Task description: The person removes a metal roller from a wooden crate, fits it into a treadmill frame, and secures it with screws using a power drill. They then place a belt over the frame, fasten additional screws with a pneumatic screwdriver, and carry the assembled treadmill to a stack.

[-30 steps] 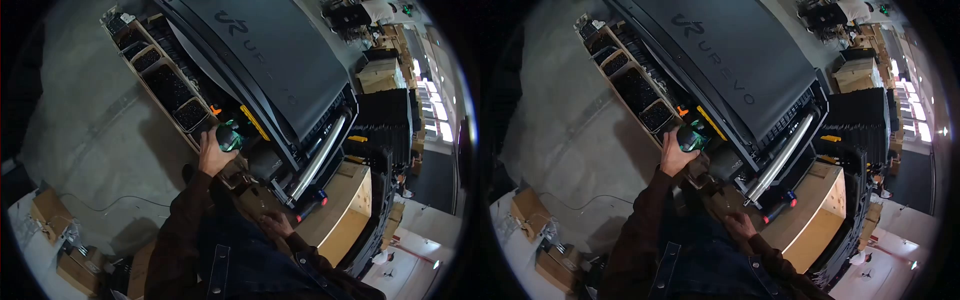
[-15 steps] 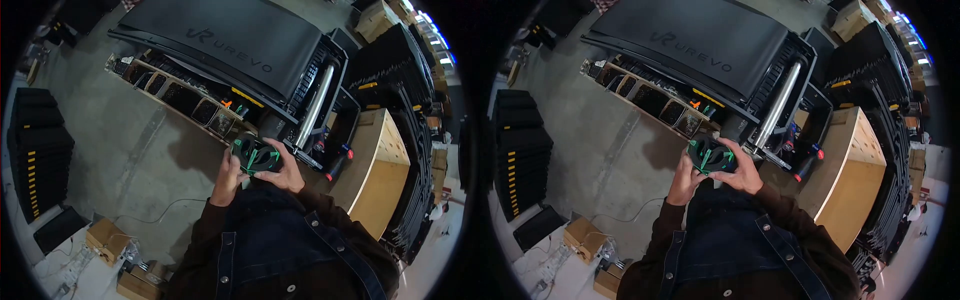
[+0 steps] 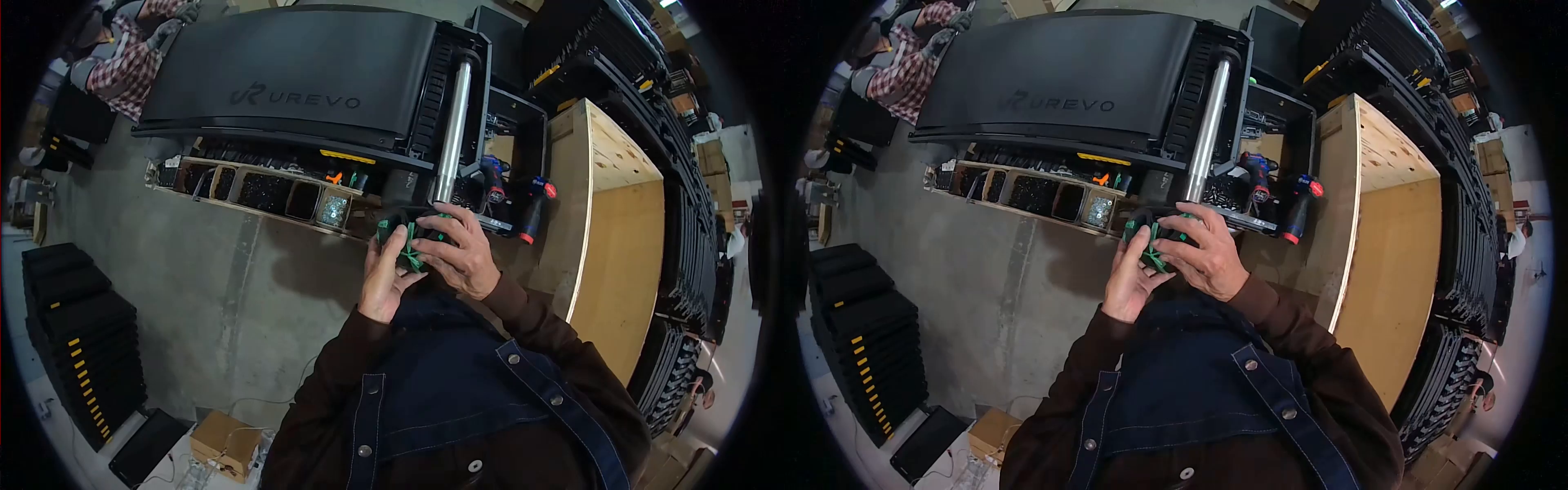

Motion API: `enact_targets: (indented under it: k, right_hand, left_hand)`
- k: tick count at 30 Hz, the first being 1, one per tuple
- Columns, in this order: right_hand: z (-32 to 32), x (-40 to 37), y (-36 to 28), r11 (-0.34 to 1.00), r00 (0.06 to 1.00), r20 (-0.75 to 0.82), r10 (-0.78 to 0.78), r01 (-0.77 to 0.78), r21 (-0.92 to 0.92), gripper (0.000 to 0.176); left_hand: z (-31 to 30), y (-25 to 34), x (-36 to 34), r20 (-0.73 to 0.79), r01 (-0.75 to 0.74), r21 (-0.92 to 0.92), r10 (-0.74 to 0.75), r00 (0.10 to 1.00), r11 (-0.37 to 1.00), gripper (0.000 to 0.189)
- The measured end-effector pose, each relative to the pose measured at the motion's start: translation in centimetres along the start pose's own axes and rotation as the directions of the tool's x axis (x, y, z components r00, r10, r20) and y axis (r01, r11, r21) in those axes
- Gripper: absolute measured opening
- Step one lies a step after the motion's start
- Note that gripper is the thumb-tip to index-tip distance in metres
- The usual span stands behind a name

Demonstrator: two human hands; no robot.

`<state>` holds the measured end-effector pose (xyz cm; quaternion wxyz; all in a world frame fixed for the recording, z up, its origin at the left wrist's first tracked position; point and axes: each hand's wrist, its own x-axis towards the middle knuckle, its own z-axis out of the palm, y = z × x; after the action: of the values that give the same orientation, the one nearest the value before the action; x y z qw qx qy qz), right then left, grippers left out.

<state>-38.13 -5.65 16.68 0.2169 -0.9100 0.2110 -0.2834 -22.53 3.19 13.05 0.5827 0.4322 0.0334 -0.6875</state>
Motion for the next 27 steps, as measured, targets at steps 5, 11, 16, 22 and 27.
enact_targets:
  k: [5, 11, 16, 22, 27]
  right_hand:
    - [-1.6, -2.9, 0.0, 0.998, 0.992, -0.120, -0.034, 0.029, -0.048, 0.030]
    - [-4.2, -8.0, 0.3, 1.000, 0.987, -0.159, 0.005, -0.007, -0.015, 0.017]
    - [-7.0, -12.1, -1.8, 0.968, 0.912, -0.350, 0.215, -0.150, 0.203, 0.014]
    - [-9.2, -16.0, -2.4, 0.939, 0.576, -0.743, 0.340, -0.242, 0.242, 0.034]
    - [-8.5, -19.3, -2.6, 0.902, 0.791, -0.458, 0.407, -0.427, 0.064, 0.027]
  left_hand:
    - [2.1, -2.1, -1.0, 0.013, 0.019, 0.065, -0.020, 1.000, 0.998, 0.040]
    - [4.6, -6.5, -1.4, 0.027, 0.152, 0.093, -0.155, 0.988, 0.984, 0.038]
    - [8.8, -8.9, -3.2, 0.130, -0.004, 0.192, -0.022, 0.991, 0.981, 0.049]
    - [11.8, -12.6, -4.1, 0.091, -0.149, 0.179, 0.134, 0.987, 0.973, 0.049]
    - [13.1, -15.0, -4.8, 0.103, -0.170, 0.181, 0.154, 0.983, 0.969, 0.049]
